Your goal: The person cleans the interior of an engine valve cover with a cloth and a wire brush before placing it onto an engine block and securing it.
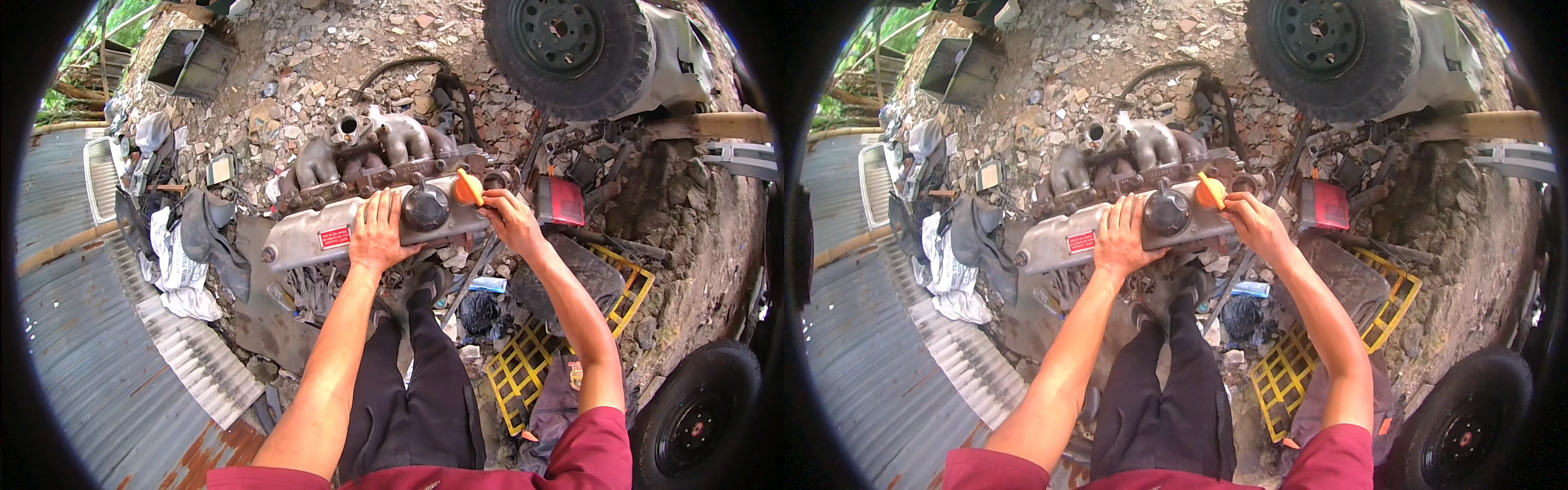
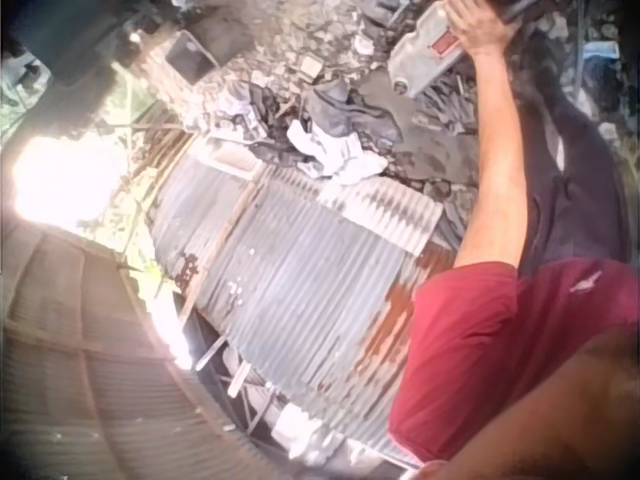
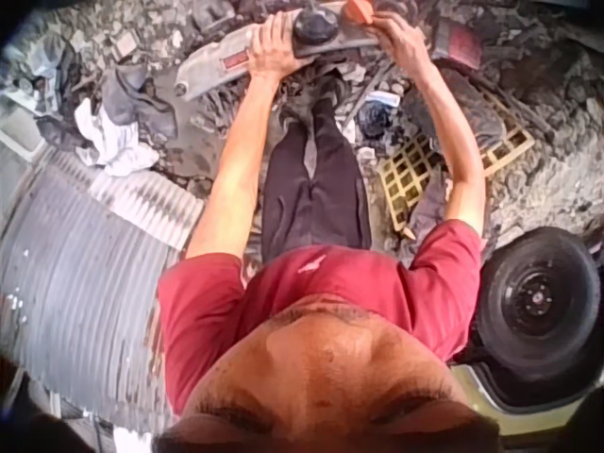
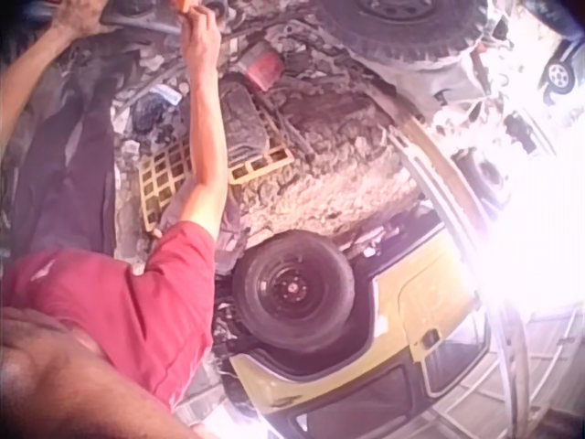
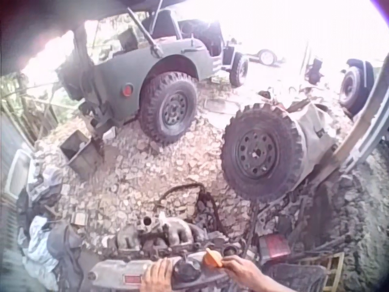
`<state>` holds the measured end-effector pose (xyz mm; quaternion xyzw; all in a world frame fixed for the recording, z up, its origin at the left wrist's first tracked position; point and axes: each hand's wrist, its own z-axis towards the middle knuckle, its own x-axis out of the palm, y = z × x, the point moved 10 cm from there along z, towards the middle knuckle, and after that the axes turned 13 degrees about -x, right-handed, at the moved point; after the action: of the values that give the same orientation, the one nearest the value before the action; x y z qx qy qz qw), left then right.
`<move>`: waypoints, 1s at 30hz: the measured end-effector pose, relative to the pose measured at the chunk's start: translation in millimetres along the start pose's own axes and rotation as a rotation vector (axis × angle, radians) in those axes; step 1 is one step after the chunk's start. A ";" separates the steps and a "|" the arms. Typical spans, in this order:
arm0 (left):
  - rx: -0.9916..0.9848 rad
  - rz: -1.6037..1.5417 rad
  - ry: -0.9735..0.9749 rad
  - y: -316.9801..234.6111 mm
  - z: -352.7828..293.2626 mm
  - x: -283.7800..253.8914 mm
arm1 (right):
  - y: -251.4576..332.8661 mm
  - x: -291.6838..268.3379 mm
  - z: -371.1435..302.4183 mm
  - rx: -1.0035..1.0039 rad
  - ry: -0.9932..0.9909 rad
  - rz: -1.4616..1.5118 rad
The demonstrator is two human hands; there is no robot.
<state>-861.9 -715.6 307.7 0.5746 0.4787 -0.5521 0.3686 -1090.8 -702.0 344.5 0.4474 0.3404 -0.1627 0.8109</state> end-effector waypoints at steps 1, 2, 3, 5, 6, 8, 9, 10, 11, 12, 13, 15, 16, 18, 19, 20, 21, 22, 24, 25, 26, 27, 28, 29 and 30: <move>0.000 -0.005 0.001 -0.9 0.7 0.1 | -6.1 2.9 -3.2 0.036 0.002 0.015; -0.001 -0.011 -0.002 -0.3 0.8 -0.2 | -10.0 6.8 -5.6 0.072 0.003 0.033; -0.002 -0.017 -0.005 -0.3 1.3 -0.3 | -12.4 7.6 -8.5 0.100 -0.025 0.042; -0.006 -0.021 0.002 -0.4 1.8 -0.5 | -16.2 8.2 -11.2 0.153 -0.085 0.055; -0.010 -0.018 0.012 -0.5 1.8 -0.7 | -16.4 8.0 -11.4 0.172 -0.117 0.070; -0.019 -0.031 0.014 2.1 1.1 -1.9 | -8.9 6.3 -9.0 0.194 -0.133 0.130; -0.019 -0.030 0.010 3.0 0.6 -1.7 | -6.3 5.8 -6.6 0.205 -0.141 0.161; -0.019 -0.029 0.006 3.5 0.3 -1.3 | 2.5 3.1 -4.0 0.071 -0.169 0.053; -0.020 -0.027 0.003 3.2 0.2 -1.8 | 1.2 2.6 -6.2 0.078 -0.184 0.055; -0.014 -0.022 0.007 2.4 0.7 -1.5 | 0.7 1.9 -9.0 0.085 -0.199 0.058; -0.009 -0.016 0.011 1.7 1.6 -1.0 | 1.1 2.3 -11.5 0.091 -0.213 0.060; -0.010 -0.021 0.022 -1.6 2.5 1.0 | -9.0 9.1 -22.2 0.227 -0.264 0.109; -0.018 -0.024 0.027 -1.2 3.1 1.1 | -11.7 11.1 -24.9 0.250 -0.288 0.112; -0.030 -0.025 0.027 0.5 3.6 0.4 | -11.5 6.7 -20.3 0.192 -0.320 0.065; -0.032 -0.036 0.027 0.3 3.2 0.2 | -14.8 8.3 -22.2 0.220 -0.291 0.100; -0.035 -0.046 0.027 1.4 2.8 0.4 | -15.9 9.4 -20.7 0.248 -0.262 0.136; -0.038 -0.057 0.028 2.8 2.4 0.7 | -16.8 11.0 -19.2 0.275 -0.233 0.172; -0.035 -0.062 0.017 4.1 1.8 0.0 | -13.0 9.2 -16.6 0.243 -0.232 0.175; -0.036 -0.071 0.011 3.4 1.8 -1.3 | -7.7 5.9 -13.5 0.177 -0.231 0.178; -0.038 -0.075 0.009 3.2 1.7 -1.5 | -4.5 5.1 -12.0 0.144 -0.230 0.180; -0.033 -0.067 0.006 3.2 1.2 -1.1 | -5.8 8.2 -14.9 0.195 -0.225 0.199; -0.029 -0.059 0.003 3.4 2.3 0.0 | -5.2 8.6 -15.4 0.209 -0.249 0.174; -0.024 -0.051 0.000 3.3 1.3 0.6 | -4.7 10.2 -15.2 0.224 -0.273 0.148; -0.024 -0.053 0.003 2.4 2.2 -0.1 | -5.8 7.9 -15.6 0.237 -0.301 0.115; -0.023 -0.055 0.006 1.2 2.9 -0.9 | -8.6 9.4 -19.3 0.260 -0.296 0.086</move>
<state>-861.5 -718.8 308.2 0.5587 0.5019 -0.5545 0.3584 -1096.8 -690.2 325.6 0.5338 0.1742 -0.2343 0.7936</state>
